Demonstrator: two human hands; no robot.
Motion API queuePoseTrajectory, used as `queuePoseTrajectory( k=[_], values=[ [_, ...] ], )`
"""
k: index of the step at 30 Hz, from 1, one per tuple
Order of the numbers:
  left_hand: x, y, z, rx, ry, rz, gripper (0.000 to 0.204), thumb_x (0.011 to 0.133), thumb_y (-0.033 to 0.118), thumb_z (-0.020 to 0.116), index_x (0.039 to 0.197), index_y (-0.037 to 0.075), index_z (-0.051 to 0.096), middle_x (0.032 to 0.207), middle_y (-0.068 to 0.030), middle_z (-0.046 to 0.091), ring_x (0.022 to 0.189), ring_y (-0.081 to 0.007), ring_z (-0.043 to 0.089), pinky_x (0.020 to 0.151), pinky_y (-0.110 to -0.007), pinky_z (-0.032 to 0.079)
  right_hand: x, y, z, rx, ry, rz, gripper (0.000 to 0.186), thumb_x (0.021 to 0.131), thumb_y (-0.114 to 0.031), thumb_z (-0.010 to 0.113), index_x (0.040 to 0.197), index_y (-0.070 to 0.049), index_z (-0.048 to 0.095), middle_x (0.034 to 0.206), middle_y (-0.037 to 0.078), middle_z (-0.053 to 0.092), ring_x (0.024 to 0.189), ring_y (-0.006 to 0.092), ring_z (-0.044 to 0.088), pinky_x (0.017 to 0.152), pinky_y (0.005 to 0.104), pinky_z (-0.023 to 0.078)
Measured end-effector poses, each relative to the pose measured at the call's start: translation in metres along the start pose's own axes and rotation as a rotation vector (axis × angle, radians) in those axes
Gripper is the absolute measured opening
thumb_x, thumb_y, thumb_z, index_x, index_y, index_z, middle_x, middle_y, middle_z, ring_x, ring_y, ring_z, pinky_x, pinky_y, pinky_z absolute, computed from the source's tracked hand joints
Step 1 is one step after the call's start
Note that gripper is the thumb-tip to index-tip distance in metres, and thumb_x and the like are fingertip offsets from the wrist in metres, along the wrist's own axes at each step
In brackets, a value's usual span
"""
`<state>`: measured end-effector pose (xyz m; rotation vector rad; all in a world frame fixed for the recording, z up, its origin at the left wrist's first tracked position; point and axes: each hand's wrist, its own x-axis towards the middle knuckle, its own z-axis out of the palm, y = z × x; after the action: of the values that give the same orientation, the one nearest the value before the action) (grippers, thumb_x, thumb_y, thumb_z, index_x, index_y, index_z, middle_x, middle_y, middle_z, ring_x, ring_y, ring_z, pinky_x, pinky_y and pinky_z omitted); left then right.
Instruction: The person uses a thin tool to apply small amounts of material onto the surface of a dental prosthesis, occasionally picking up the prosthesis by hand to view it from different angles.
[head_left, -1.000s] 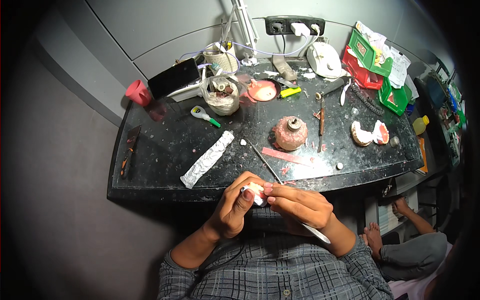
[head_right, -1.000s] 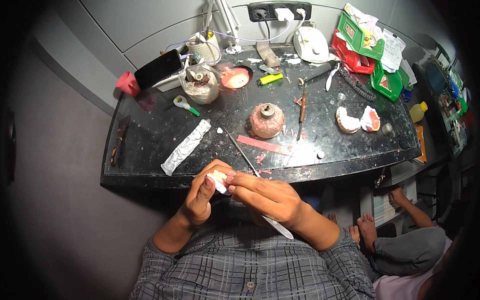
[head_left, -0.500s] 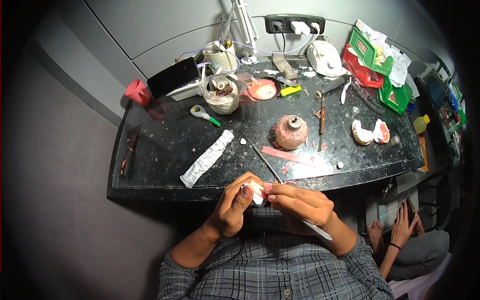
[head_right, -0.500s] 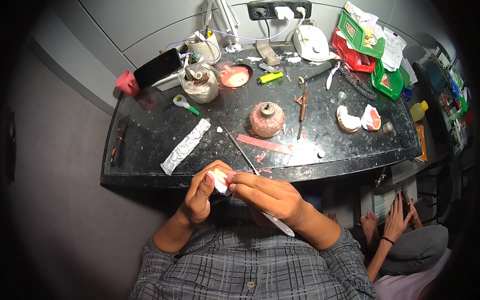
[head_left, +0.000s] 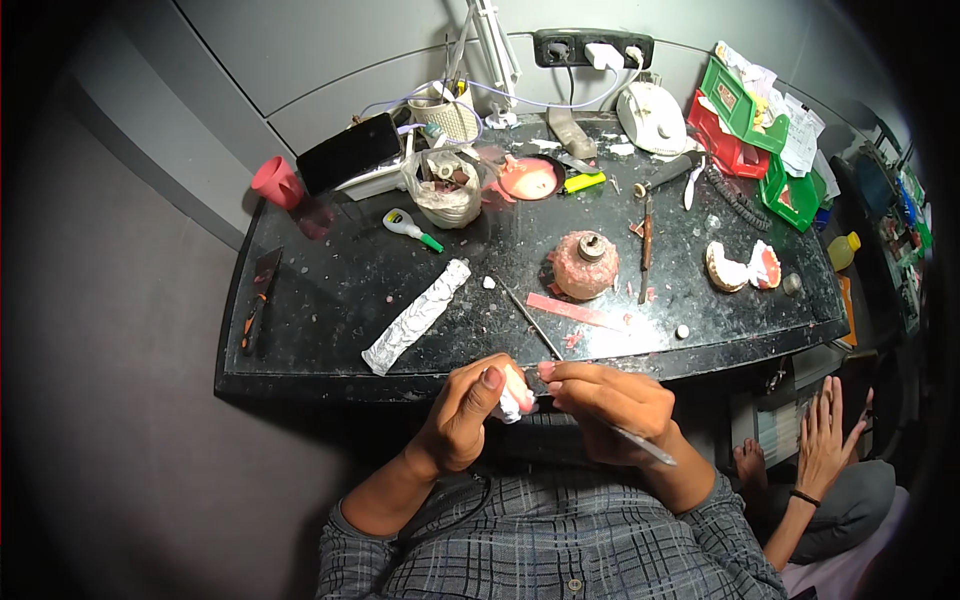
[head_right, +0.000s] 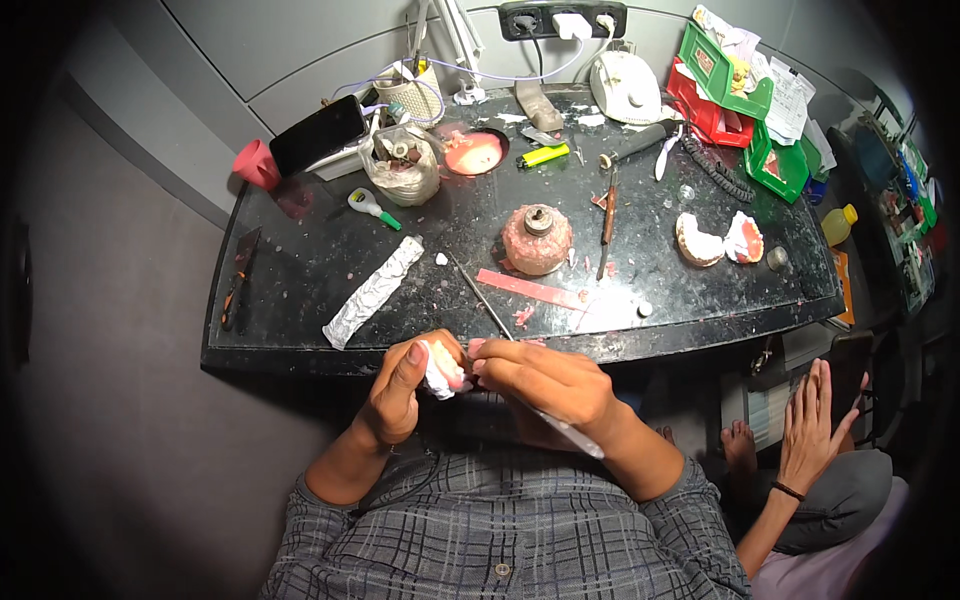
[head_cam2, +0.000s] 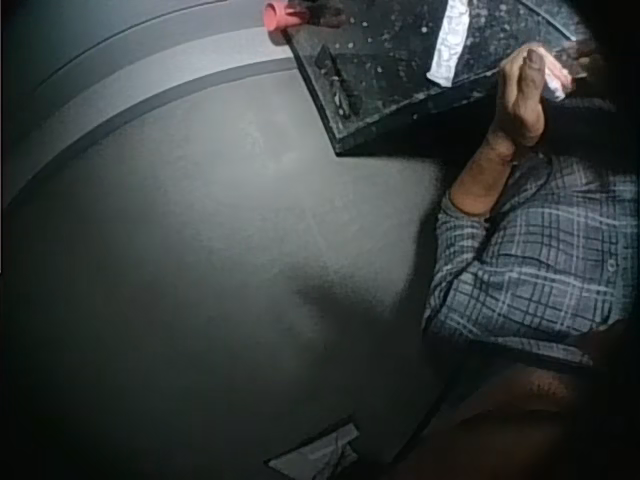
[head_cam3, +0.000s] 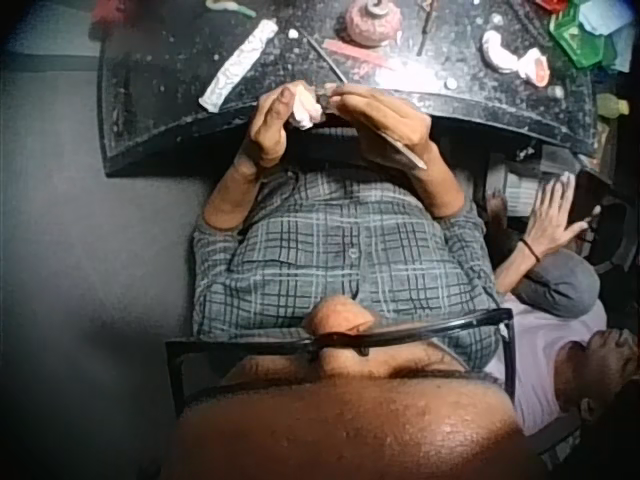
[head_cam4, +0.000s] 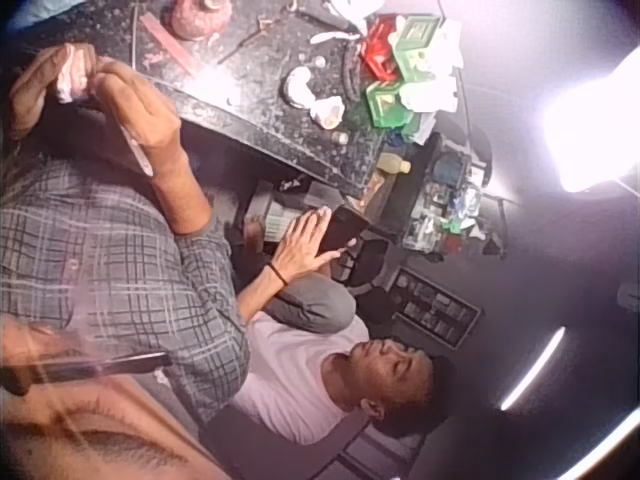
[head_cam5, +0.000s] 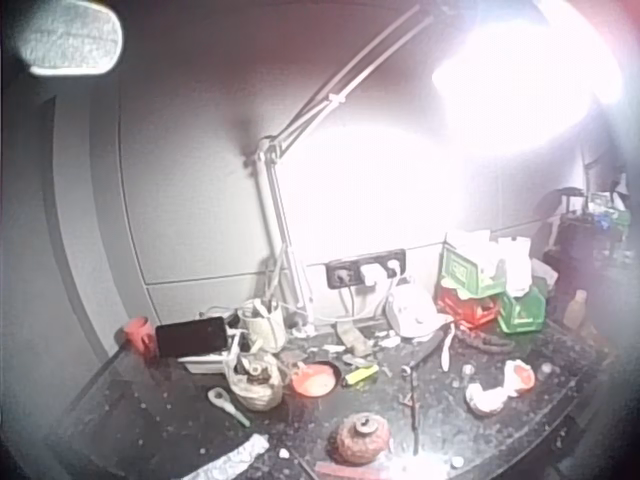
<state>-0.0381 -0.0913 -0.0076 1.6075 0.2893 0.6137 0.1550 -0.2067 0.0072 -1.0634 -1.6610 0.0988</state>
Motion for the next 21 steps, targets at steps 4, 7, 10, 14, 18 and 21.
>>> queuePoseTrajectory(
  k=[4, 7, 10, 14, 18, 21],
  values=[
    [-0.009, -0.004, -0.007, -0.195, -0.063, -0.249, 0.064, 0.113, 0.044, 0.030, 0.079, 0.001, 0.064, 0.075, -0.0095, 0.064, 0.071, -0.0178, 0.061, 0.072, -0.030, 0.047, 0.004, -0.001, -0.003, 0.211, -0.041, 0.061, 0.014, 0.086, 0.008, 0.076, 0.099, 0.005, 0.072, 0.103, 0.020, 0.076, 0.101, 0.0335, 0.078, 0.083, 0.0364, 0.064],
    [-0.009, -0.004, -0.004, -0.302, -0.068, -0.356, 0.067, 0.113, 0.046, 0.031, 0.071, 0.004, 0.062, 0.070, -0.0101, 0.064, 0.068, -0.0198, 0.063, 0.070, -0.031, 0.049, 0.006, -0.004, -0.003, 0.346, -0.084, 0.099, 0.016, 0.085, 0.009, 0.076, 0.099, 0.006, 0.072, 0.103, 0.020, 0.077, 0.107, 0.0349, 0.077, 0.088, 0.0377, 0.063],
    [-0.009, -0.003, -0.004, -0.335, -0.062, -0.398, 0.068, 0.113, 0.045, 0.032, 0.066, 0.006, 0.060, 0.067, -0.0106, 0.063, 0.066, -0.0202, 0.063, 0.067, -0.031, 0.050, 0.001, 0.000, -0.001, 0.396, -0.076, 0.111, 0.017, 0.084, 0.010, 0.076, 0.100, 0.006, 0.073, 0.103, 0.020, 0.078, 0.107, 0.0345, 0.077, 0.090, 0.0379, 0.063],
    [-0.009, -0.003, -0.006, -0.350, -0.081, -0.416, 0.069, 0.113, 0.044, 0.031, 0.064, 0.006, 0.059, 0.066, -0.0112, 0.063, 0.065, -0.0206, 0.064, 0.067, -0.031, 0.050, 0.001, 0.001, -0.002, 0.407, -0.094, 0.134, 0.016, 0.084, 0.010, 0.076, 0.099, 0.005, 0.074, 0.102, 0.020, 0.078, 0.105, 0.0344, 0.077, 0.091, 0.0385, 0.063],
    [-0.011, -0.008, -0.006, -0.367, -0.082, -0.372, 0.064, 0.114, 0.043, 0.031, 0.078, 0.003, 0.065, 0.067, -0.0056, 0.063, 0.059, -0.0118, 0.057, 0.060, -0.025, 0.045, 0.001, 0.001, 0.000, 0.405, -0.094, 0.141, 0.015, 0.084, 0.010, 0.076, 0.099, 0.005, 0.074, 0.101, 0.019, 0.078, 0.104, 0.0339, 0.077, 0.092, 0.0389, 0.063],
    [-0.011, -0.009, -0.007, -0.360, -0.072, -0.372, 0.064, 0.114, 0.043, 0.031, 0.078, 0.003, 0.065, 0.068, -0.0059, 0.063, 0.058, -0.0117, 0.056, 0.060, -0.025, 0.045, 0.004, 0.001, 0.000, 0.435, -0.100, 0.140, 0.014, 0.085, 0.010, 0.076, 0.098, 0.005, 0.074, 0.100, 0.019, 0.078, 0.104, 0.0336, 0.077, 0.092, 0.0394, 0.063]
  ],
)
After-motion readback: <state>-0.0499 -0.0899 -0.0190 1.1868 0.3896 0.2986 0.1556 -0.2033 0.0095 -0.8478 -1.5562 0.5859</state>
